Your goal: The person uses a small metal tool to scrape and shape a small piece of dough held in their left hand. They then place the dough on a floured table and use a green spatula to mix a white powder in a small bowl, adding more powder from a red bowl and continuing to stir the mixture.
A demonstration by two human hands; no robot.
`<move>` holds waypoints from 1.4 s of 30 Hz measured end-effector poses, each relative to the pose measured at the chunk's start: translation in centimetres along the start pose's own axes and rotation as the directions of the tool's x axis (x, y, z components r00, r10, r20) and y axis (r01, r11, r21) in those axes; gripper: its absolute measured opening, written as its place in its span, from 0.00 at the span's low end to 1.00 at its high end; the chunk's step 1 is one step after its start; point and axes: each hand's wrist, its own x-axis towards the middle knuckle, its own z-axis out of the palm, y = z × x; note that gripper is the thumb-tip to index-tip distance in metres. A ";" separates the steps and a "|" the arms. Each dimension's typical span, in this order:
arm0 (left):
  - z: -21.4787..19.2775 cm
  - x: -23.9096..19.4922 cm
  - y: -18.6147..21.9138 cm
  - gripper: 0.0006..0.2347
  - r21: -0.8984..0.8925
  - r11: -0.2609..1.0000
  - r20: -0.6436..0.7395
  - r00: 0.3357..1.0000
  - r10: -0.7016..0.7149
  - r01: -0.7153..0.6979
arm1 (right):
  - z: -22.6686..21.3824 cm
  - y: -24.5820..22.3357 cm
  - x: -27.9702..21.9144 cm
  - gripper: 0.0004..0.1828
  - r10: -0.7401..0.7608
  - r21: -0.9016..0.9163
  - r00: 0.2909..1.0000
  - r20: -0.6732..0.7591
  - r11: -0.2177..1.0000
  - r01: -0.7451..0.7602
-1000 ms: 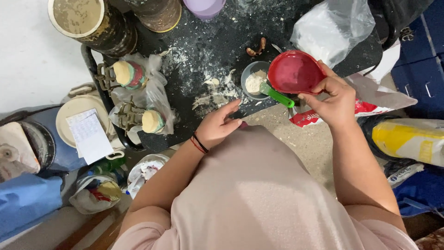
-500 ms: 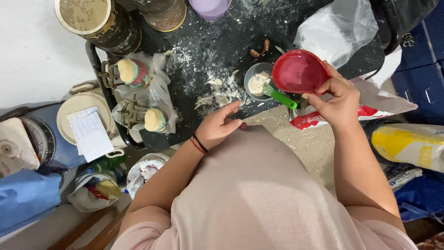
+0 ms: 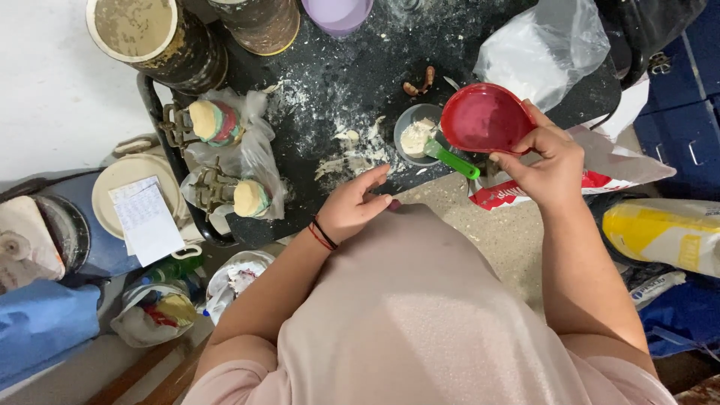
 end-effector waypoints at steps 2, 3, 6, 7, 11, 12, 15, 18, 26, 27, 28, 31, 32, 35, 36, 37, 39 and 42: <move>0.1 0.3 -0.6 0.28 0.003 1.000 0.000 1.000 0.003 -0.003 | 0.1 0.2 0.0 0.17 0.000 0.002 1.000 -0.003 1.000 0.000; 0.1 0.4 -0.9 0.28 0.006 1.000 0.000 1.000 0.007 -0.007 | 0.1 0.2 0.0 0.17 0.001 0.004 1.000 -0.005 1.000 -0.001; 0.2 0.4 -0.9 0.28 -0.006 1.000 -0.001 1.000 0.025 -0.025 | 0.5 1.6 0.1 0.19 0.020 0.083 1.000 -0.017 0.996 -0.019; 0.2 0.4 -0.9 0.28 -0.006 1.000 -0.002 1.000 0.026 -0.026 | 0.8 2.2 0.2 0.19 0.019 0.084 1.000 -0.016 0.996 -0.018; -0.2 0.4 -0.6 0.28 -0.012 1.000 -0.022 1.000 0.004 -0.005 | 3.0 7.0 1.8 0.18 0.196 0.297 0.980 0.017 0.935 -0.192; -0.3 0.3 -0.6 0.28 -0.011 1.000 -0.029 1.000 0.012 -0.012 | 3.7 8.7 2.4 0.19 0.217 0.350 0.976 0.021 0.913 -0.211; -0.1 -0.2 -1.0 0.27 0.125 0.991 -0.082 0.995 0.053 -0.042 | 4.7 2.2 8.3 0.18 0.247 0.285 0.966 0.079 0.923 -0.259; -0.3 -1.2 -0.3 0.27 0.108 0.994 -0.126 0.992 0.004 0.010 | 8.4 2.5 12.8 0.19 0.197 0.264 0.979 0.053 0.943 -0.204; -1.0 -3.4 -2.2 0.25 -0.039 0.989 -0.265 0.953 -0.149 0.144 | 17.5 6.5 20.2 0.16 0.199 0.357 0.980 -0.021 0.917 -0.179; -0.9 -3.7 -3.0 0.24 -0.074 0.988 -0.290 0.945 -0.152 0.136 | 18.2 6.6 20.7 0.15 0.266 0.324 0.964 -0.003 0.912 -0.251; -1.1 -3.9 -2.8 0.24 -0.075 0.988 -0.295 0.944 -0.151 0.134 | 18.4 6.2 21.1 0.15 0.262 0.324 0.965 -0.001 0.913 -0.247; -1.3 -4.3 -2.8 0.27 -0.104 0.980 -0.285 0.939 -0.194 0.171 | 18.7 5.8 21.7 0.15 0.367 0.271 0.929 0.042 0.891 -0.364; -1.3 -4.2 -3.1 0.27 -0.117 0.982 -0.283 0.943 -0.177 0.150 | 18.8 6.1 21.8 0.14 0.343 0.272 0.937 0.063 0.897 -0.347; -1.2 -3.9 -2.9 0.27 -0.107 0.983 -0.260 0.950 -0.173 0.150 | 17.1 4.8 21.3 0.15 0.329 0.217 0.927 0.182 0.906 -0.364; -1.4 -3.7 -2.6 0.26 -0.078 0.983 -0.243 0.953 -0.179 0.165 | 16.3 4.0 21.1 0.21 0.333 0.163 0.903 0.273 0.909 -0.384; -1.4 -3.2 -2.3 0.26 -0.078 0.983 -0.237 0.954 -0.181 0.167 | 15.1 4.3 20.0 0.21 0.339 0.161 0.901 0.272 0.907 -0.390; -1.4 -2.1 -1.8 0.27 0.023 0.982 -0.201 0.963 -0.178 0.186 | 12.4 4.9 17.6 0.30 0.207 0.072 0.934 0.293 0.969 -0.237; -1.8 -0.1 -0.4 0.25 0.061 0.986 -0.168 0.975 -0.144 0.157 | 8.2 2.8 10.5 0.27 0.069 -0.055 0.967 0.244 0.997 -0.057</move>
